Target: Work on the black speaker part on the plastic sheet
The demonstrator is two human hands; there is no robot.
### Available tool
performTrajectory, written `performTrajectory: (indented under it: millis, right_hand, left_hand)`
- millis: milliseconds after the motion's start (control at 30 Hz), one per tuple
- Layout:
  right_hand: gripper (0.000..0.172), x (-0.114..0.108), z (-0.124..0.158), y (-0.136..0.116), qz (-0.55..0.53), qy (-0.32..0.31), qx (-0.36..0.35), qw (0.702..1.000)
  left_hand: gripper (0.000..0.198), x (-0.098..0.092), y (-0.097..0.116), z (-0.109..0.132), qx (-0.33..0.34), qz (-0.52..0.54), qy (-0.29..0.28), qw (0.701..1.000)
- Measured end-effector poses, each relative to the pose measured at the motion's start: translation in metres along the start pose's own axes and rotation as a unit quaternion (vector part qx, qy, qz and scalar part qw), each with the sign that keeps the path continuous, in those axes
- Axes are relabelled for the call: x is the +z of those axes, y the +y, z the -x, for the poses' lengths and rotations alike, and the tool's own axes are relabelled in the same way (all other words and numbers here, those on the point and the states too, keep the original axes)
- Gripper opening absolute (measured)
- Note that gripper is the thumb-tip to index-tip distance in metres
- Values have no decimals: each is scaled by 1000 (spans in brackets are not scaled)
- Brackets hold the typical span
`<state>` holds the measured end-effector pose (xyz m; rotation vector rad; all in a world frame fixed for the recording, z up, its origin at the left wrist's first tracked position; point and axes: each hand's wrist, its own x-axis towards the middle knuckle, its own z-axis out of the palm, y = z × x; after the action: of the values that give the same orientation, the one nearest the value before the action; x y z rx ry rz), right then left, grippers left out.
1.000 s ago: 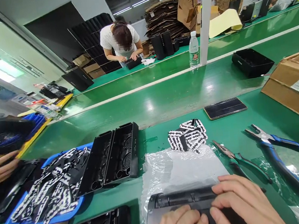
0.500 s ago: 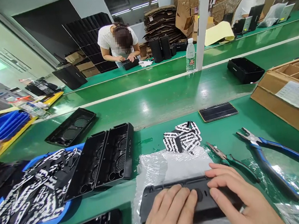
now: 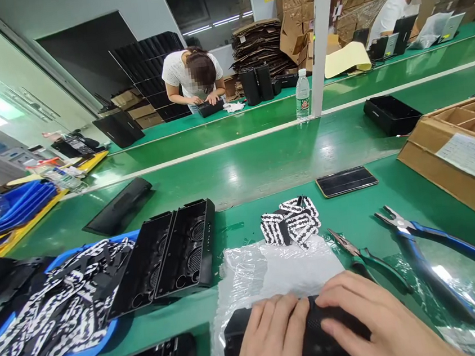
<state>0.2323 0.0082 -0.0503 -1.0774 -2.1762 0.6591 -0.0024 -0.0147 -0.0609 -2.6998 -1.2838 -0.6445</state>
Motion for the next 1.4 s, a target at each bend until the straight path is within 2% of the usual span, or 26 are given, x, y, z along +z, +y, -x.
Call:
performTrajectory:
  millis: [167, 267, 533, 667, 767, 900, 1033, 1133, 1267, 1400]
  right_hand:
    - [25, 3, -2, 1, -21, -27, 9, 999]
    - [28, 5, -4, -1, -32, -13, 32, 999]
    - [34, 8, -9, -3, -58, -18, 78, 995]
    - [32, 10, -7, 2, -80, -28, 79, 993]
    - [25, 11, -6, 6, -88, -3, 114, 990]
    - [20, 11, -7, 8, -70, 19, 149, 986]
    - [12, 14, -8, 10, -57, -26, 170, 983]
    - [15, 15, -9, 12, -42, -40, 183, 981]
    - [21, 17, -14, 12, -16, -50, 154, 987]
    - [24, 23, -21, 18, 13, -77, 107, 991]
  left_hand:
    - [42, 18, 6, 0, -32, 25, 62, 997]
    - [38, 21, 8, -5, -30, 54, 102, 993]
    - [38, 35, 6, -2, -33, 50, 127, 990]
    - [38, 37, 3, -5, -18, 38, 132, 990]
    - [39, 33, 1, -9, -11, 29, 129, 991]
    - [37, 35, 4, -8, -47, 41, 81, 995]
    - [33, 39, 6, -6, -124, 74, 1, 990]
    - [30, 31, 5, -13, -160, 109, -55, 980]
    - [34, 13, 0, -24, -191, 162, -170, 953]
    - [44, 5, -3, -28, -193, 172, -208, 943]
